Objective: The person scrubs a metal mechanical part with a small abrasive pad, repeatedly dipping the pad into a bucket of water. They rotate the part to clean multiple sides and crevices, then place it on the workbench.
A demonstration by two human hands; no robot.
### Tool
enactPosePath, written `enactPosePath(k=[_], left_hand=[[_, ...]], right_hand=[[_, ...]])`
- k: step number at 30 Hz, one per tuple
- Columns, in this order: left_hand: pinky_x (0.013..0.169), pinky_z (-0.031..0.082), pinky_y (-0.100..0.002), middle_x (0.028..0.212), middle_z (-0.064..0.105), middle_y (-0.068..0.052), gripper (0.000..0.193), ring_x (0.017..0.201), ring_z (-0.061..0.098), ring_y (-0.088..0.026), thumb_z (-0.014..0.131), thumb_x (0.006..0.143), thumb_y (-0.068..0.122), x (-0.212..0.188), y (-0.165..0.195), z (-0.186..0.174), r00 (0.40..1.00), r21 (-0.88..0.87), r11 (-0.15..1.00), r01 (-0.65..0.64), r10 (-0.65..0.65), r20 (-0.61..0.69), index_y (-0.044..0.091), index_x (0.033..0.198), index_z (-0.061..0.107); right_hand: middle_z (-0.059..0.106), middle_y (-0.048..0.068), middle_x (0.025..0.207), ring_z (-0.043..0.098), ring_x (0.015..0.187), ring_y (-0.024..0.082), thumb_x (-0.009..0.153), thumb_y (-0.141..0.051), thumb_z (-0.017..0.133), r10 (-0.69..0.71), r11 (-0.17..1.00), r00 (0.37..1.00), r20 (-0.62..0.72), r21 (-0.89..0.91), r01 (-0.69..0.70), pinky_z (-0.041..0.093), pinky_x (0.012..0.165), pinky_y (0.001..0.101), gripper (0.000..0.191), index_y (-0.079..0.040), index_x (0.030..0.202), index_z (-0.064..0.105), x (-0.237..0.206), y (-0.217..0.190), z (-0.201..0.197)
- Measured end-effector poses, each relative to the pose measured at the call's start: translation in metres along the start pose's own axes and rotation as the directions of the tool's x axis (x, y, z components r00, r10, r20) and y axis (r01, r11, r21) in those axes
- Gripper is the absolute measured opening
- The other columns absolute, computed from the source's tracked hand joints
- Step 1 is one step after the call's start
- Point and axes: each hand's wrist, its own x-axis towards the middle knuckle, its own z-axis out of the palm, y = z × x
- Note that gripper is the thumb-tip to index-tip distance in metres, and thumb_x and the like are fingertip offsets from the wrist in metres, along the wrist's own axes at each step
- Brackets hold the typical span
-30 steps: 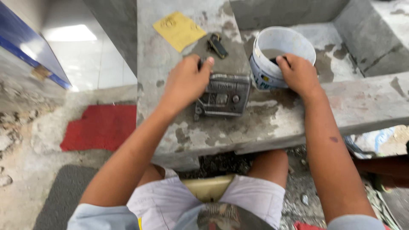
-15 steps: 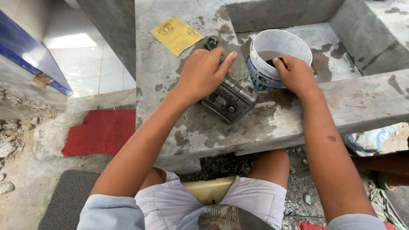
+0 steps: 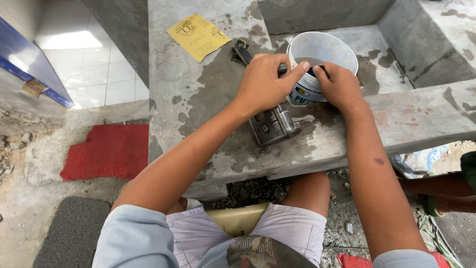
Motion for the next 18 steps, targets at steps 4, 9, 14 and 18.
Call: enactPosePath(k=[4,9,14,18], left_hand=[[0.063,0.047,-0.037,0.059,0.062,-0.010,0.049,0.058,0.060,-0.023,0.068,0.099,0.039,-0.007,-0.006,-0.021,0.957,-0.035,0.956,-0.290,0.289,-0.028,0.001,0.068,0.065],[0.068,0.050,-0.039,0.060,0.064,-0.007,0.049,0.062,0.064,-0.021,0.056,0.105,0.038,-0.032,-0.004,-0.038,0.983,-0.115,0.989,-0.090,0.070,-0.172,0.005,0.070,0.064],[0.078,0.045,-0.046,0.068,0.060,-0.014,0.048,0.072,0.056,-0.032,0.053,0.111,0.036,-0.039,0.015,-0.040,0.970,0.259,0.962,-0.090,0.143,-0.195,0.005,0.075,0.060],[0.079,0.042,-0.045,0.066,0.056,-0.013,0.046,0.071,0.052,-0.032,0.066,0.096,0.042,-0.060,0.031,-0.059,0.948,0.414,0.888,-0.201,0.282,-0.145,0.004,0.072,0.054]], right_hand=[[0.070,0.023,0.094,0.067,0.088,0.044,0.107,-0.036,0.056,-0.034,0.999,0.999,-0.024,0.031,0.035,0.051,0.076,0.0511,0.034,-0.006,0.105,0.073,0.002,0.002,-0.001],[0.070,0.024,0.095,0.066,0.090,0.046,0.108,-0.037,0.055,-0.051,0.998,0.998,-0.027,0.022,0.052,0.050,0.078,0.0524,0.036,-0.005,0.105,0.072,0.001,0.003,-0.003],[0.071,0.025,0.096,0.066,0.091,0.046,0.108,-0.038,0.055,-0.003,1.000,1.000,-0.009,-0.009,0.003,0.051,0.079,0.0525,0.038,-0.005,0.105,0.071,0.000,0.002,-0.003],[0.071,0.024,0.096,0.066,0.090,0.046,0.106,-0.037,0.055,-0.054,0.998,0.998,-0.029,0.035,0.055,0.051,0.079,0.0525,0.036,-0.005,0.107,0.072,0.003,0.003,-0.003]])
